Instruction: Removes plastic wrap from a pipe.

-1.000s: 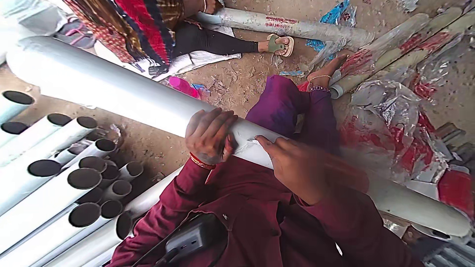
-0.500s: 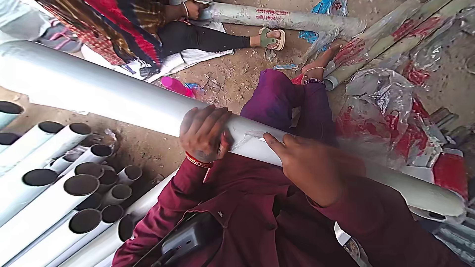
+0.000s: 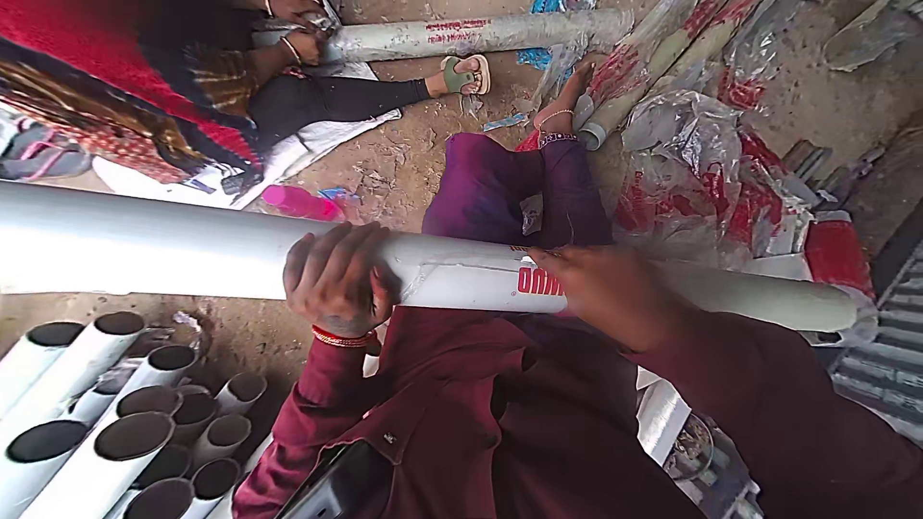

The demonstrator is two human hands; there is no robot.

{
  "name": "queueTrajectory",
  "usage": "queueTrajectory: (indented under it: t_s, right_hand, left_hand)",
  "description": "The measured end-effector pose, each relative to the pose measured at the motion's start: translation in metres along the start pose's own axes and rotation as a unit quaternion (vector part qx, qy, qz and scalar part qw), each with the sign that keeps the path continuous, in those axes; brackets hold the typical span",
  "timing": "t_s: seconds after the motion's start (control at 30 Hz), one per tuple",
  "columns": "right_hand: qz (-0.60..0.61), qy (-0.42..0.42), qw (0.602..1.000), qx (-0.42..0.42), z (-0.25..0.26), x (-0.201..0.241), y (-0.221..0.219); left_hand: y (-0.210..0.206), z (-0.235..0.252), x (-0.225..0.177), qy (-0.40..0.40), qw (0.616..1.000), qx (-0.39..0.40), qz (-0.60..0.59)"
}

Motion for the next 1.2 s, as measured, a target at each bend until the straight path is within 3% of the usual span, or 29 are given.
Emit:
queueTrajectory:
  t_s: [0.17, 0.37, 0.5, 0.6, 0.67, 0.77, 0.87, 1.0, 1.1, 1.2]
  right_hand:
    - [0.089, 0.043, 0.985, -0.140, 0.001, -0.002, -0.003]
    - [0.156, 0.072, 0.968, -0.182, 0.034, 0.044, -0.029]
    - [0.247, 0.046, 0.944, -0.212, 0.050, 0.036, -0.030]
    - [0.244, -0.027, 0.933, -0.262, 0.054, 0.011, -0.039]
    - [0.189, -0.125, 0.928, -0.296, 0.042, -0.011, -0.039]
    - [0.153, -0.284, 0.912, -0.254, 0.013, -0.037, -0.024]
    - [0.159, -0.283, 0.924, -0.204, -0.004, -0.036, -0.052]
    - [0.100, -0.252, 0.922, -0.276, -0.013, 0.000, -0.063]
    - [0.064, -0.246, 0.913, -0.319, -0.026, 0.005, -0.063]
    - [0.068, -0.244, 0.904, -0.345, -0.035, -0.002, -0.070]
  left_hand:
    - [-0.002, 0.003, 0.001, 0.001, 1.000, -0.013, 0.000]
    - [-0.003, 0.007, 0.001, -0.005, 1.000, -0.019, -0.004]
    - [0.000, 0.003, 0.001, -0.002, 1.000, -0.025, -0.013]
    - [0.002, 0.003, 0.008, -0.011, 0.999, -0.025, -0.018]
    - [0.008, 0.000, 0.016, -0.017, 0.999, -0.025, -0.016]
    - [0.019, -0.009, 0.039, -0.031, 0.999, -0.016, -0.040]
    - [0.030, -0.001, 0.077, -0.053, 0.981, 0.106, -0.152]
    - [0.037, 0.034, 0.106, -0.090, 0.908, 0.324, -0.249]
    - [0.029, 0.047, 0.101, -0.169, 0.861, 0.346, -0.332]
    - [0.029, 0.047, 0.092, -0.197, 0.862, 0.309, -0.350]
Point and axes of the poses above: each hand's wrist, its own z-axis towards the middle knuckle, its own y-axis out of the back of the hand, x = y × z, the point moved 3 cm from there along z, towards the middle knuckle, and after that the axes turned 11 degrees about z, right-handed, at the moved point
